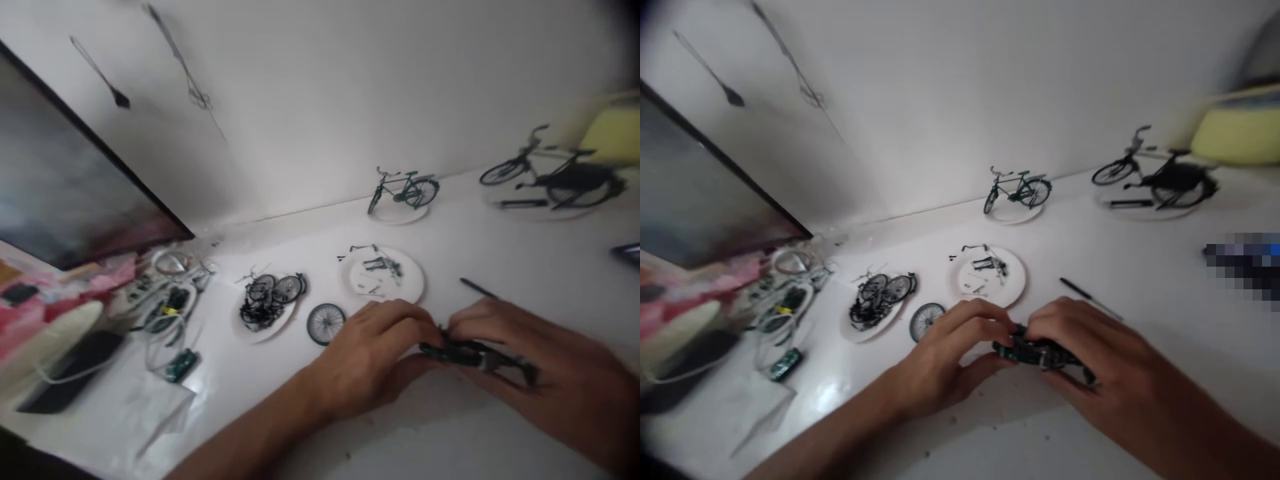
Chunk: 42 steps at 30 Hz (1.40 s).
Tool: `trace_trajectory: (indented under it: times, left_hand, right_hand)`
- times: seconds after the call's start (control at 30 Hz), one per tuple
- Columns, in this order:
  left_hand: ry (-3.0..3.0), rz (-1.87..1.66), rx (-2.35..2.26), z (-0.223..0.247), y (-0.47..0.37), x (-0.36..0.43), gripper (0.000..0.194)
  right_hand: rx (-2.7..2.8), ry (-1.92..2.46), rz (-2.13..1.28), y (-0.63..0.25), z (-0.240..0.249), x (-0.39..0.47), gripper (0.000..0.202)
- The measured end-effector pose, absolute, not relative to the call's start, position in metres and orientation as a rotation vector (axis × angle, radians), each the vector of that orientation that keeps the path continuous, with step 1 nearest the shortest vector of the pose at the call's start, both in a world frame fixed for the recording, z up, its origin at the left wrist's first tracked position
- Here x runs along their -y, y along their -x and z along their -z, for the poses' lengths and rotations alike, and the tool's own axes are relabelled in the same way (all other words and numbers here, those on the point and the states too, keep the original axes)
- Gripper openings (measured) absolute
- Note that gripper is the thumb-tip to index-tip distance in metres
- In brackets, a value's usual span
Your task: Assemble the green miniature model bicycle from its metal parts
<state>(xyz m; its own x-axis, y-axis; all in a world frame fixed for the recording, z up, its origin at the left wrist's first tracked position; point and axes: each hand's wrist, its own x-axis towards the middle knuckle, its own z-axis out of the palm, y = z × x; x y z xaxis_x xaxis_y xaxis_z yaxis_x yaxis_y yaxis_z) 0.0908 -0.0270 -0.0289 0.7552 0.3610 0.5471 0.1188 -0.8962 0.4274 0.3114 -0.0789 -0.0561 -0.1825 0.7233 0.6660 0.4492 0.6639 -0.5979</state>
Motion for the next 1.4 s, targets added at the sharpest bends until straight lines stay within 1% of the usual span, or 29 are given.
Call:
trace_trajectory:
  times: [0.07, 0.17, 0.3, 0.4, 0.47, 0.57, 0.63, 0.7, 0.8, 0.87, 0.93, 1.07, 1.1, 1.2, 1.3, 1.37, 1.4]
  left_hand:
    - [-2.570, -0.932, -0.356, 0.032, -0.090, 0.028, 0.011]
    - [-2.574, -0.976, -0.360, 0.034, -0.090, 0.029, 0.008]
    - [-2.547, -0.971, -0.304, 0.030, -0.091, 0.031, 0.012]
    - [-2.572, -1.018, -0.349, 0.034, -0.090, 0.032, 0.015]
    - [-2.611, -1.092, -0.350, 0.039, -0.089, 0.032, 0.014]
    - [-2.637, -1.240, -0.340, 0.039, -0.090, 0.032, 0.010]
    - [-2.661, -1.271, -0.370, 0.037, -0.091, 0.031, 0.010]
    - [-2.698, -1.279, -0.395, 0.038, -0.089, 0.029, 0.010]
    - [-2.760, -1.288, -0.398, 0.039, -0.086, 0.027, 0.015]
    - [-2.799, -1.299, -0.390, 0.037, -0.083, 0.026, 0.016]
    - [-2.842, -1.320, -0.380, 0.033, -0.080, 0.026, 0.016]
    - [-2.919, -1.384, -0.358, 0.026, -0.077, 0.023, 0.019]
    - [-2.937, -1.405, -0.352, 0.025, -0.076, 0.021, 0.019]
    - [-2.999, -1.462, -0.341, 0.027, -0.076, 0.017, 0.017]
    - [-3.058, -1.503, -0.326, 0.029, -0.078, 0.017, 0.015]
    - [-3.092, -1.514, -0.293, 0.031, -0.082, 0.021, 0.014]
    - [-3.109, -1.516, -0.268, 0.031, -0.084, 0.024, 0.014]
  right_hand:
    - [1.907, 0.980, -0.307, -0.312, 0.043, 0.082, 0.007]
    - [2.001, 1.026, -0.293, -0.310, 0.037, 0.083, 0.005]
    - [2.087, 1.084, -0.248, -0.307, 0.033, 0.087, 0.019]
    - [2.019, 1.109, -0.275, -0.305, 0.032, 0.091, 0.019]
    - [2.027, 1.130, -0.320, -0.304, 0.034, 0.091, 0.023]
    - [1.962, 1.249, -0.257, -0.306, 0.032, 0.089, 0.033]
    - [1.896, 1.338, -0.238, -0.310, 0.029, 0.086, 0.037]
    - [1.809, 1.442, -0.268, -0.317, 0.026, 0.083, 0.036]
    - [1.707, 1.608, -0.418, -0.326, 0.022, 0.081, 0.036]
    - [1.676, 1.637, -0.377, -0.330, 0.019, 0.081, 0.038]
    - [1.648, 1.608, -0.348, -0.333, 0.014, 0.082, 0.035]
    - [1.660, 1.507, -0.629, -0.342, 0.004, 0.084, 0.012]
    - [1.684, 1.481, -0.715, -0.345, 0.001, 0.084, 0.012]
    - [1.653, 1.398, -1.093, -0.348, -0.002, 0.083, 0.021]
    - [1.436, 1.291, -1.523, -0.337, 0.003, 0.084, 0.032]
    - [1.321, 1.203, -1.691, -0.325, 0.010, 0.086, 0.039]
    - [1.270, 1.149, -1.730, -0.318, 0.013, 0.087, 0.039]
